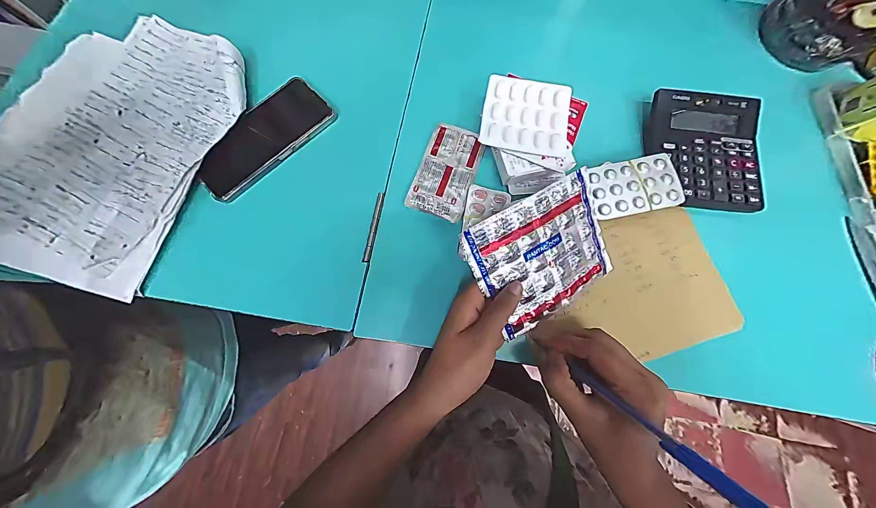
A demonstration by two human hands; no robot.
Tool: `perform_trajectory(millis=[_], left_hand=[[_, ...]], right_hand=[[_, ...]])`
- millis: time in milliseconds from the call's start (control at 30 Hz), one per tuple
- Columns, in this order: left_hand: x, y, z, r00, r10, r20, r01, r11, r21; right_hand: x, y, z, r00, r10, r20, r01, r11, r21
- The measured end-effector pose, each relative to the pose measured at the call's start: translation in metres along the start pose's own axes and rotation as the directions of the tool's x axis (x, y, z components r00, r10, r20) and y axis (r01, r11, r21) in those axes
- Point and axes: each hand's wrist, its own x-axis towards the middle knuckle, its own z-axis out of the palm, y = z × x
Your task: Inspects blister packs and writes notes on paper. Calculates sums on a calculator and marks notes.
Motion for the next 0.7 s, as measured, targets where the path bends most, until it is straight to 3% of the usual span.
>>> perform_trajectory(millis=[600,700], left_hand=[[0.0009,0.0009,-0.0001,1.000,-0.023,-0.008,0.023,1.000,0.021],[0.0006,0.0011,0.0020,0.999,-0.035,-0.033,0.035,0.999,0.020]], right_hand=[[-0.0013,0.0009,0.0021,1.000,-0.001,-0.024,0.001,1.000,-0.006],[0.0000,0.0009,-0.0067,0.999,0.034,0.002,-0.034,0.996,0.080]])
